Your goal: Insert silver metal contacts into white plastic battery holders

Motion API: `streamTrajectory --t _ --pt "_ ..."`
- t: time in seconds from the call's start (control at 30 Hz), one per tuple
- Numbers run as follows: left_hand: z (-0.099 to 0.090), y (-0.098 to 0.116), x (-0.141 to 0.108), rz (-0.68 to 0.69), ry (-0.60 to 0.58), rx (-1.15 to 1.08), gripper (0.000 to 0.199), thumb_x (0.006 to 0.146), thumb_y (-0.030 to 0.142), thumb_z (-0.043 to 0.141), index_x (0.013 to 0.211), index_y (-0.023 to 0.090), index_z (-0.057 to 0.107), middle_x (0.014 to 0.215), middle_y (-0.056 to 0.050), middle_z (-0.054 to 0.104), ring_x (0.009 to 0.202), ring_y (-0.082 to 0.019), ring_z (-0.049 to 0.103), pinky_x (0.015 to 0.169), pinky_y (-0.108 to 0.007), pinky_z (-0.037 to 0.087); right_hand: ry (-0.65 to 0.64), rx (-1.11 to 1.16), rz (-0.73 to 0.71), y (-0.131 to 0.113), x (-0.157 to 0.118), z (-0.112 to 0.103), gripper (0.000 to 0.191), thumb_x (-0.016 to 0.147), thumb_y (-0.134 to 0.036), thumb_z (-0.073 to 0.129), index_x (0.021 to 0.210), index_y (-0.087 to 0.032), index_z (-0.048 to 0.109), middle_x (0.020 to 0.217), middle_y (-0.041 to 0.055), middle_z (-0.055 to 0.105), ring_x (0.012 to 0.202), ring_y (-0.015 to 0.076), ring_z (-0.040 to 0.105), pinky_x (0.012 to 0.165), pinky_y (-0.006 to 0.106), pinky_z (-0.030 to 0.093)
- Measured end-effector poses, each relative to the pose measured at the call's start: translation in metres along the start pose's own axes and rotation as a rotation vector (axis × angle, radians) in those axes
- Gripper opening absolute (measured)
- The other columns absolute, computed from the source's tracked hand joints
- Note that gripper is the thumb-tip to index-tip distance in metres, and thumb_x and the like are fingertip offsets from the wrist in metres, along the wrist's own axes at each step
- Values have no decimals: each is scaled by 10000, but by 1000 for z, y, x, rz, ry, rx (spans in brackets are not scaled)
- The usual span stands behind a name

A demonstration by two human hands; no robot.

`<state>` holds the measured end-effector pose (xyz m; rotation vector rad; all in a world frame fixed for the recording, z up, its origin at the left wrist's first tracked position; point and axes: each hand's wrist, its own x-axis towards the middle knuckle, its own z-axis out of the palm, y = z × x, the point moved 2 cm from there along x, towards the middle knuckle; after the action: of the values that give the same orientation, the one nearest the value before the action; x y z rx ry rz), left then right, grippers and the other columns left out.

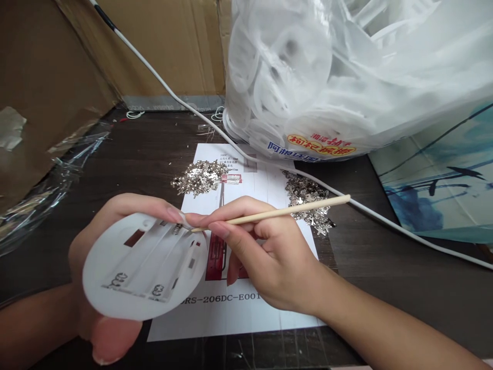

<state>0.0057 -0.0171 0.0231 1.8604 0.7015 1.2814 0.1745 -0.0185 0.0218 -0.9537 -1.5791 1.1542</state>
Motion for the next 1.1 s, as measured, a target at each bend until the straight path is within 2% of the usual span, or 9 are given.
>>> streamTrajectory --t 0.1,0.27,0.4,0.63,0.8,0.97,1.1 --pt "0 0 0 -30 -11 -34 433 792 472 722 1062 196 526 724 24 729 647 -136 682 567 -246 531 9 -22 -5 2 -1 0 220 930 -210 597 761 -230 735 696 -2 679 494 96 626 453 226 537" --pt "-1 -5 0 -45 -48 -73 488 754 462 761 1070 181 517 774 11 729 692 -132 685 614 -234 545 18 -40 -33 3 0 -1 308 919 -188 608 626 -221 700 745 0 694 515 82 631 438 199 524" --pt "0 -10 -6 -88 -64 -171 556 728 470 778 1143 213 513 830 9 730 729 -149 688 666 -259 561 16 -15 -6 2 0 0 225 916 -195 615 730 -229 735 675 -9 672 477 85 620 412 205 510" --pt "-5 -19 -20 -93 34 -141 620 664 558 789 1124 192 592 1050 -51 677 868 -180 675 778 -277 566 7 41 31 2 -1 1 156 902 -171 625 818 -222 746 540 -37 613 425 90 600 384 195 499" --pt "-7 -19 -24 -106 35 -104 624 665 560 789 1120 186 583 999 -49 671 869 -189 677 769 -286 580 3 11 -10 2 -3 1 126 890 -109 617 862 -154 732 571 -36 620 446 70 604 398 157 505" --pt "-7 -16 -21 -86 18 -16 610 678 573 775 1111 188 587 1018 -38 666 854 -147 674 806 -234 577 -11 -23 -85 0 -3 2 143 872 -34 599 893 -115 715 575 -36 618 484 50 595 438 117 500" --pt "-3 -11 -12 -106 33 -62 577 681 554 780 1075 185 576 980 -28 694 849 -151 696 769 -236 588 -17 -3 -97 0 0 2 152 870 -33 592 882 -136 704 745 7 719 505 43 613 454 113 511"
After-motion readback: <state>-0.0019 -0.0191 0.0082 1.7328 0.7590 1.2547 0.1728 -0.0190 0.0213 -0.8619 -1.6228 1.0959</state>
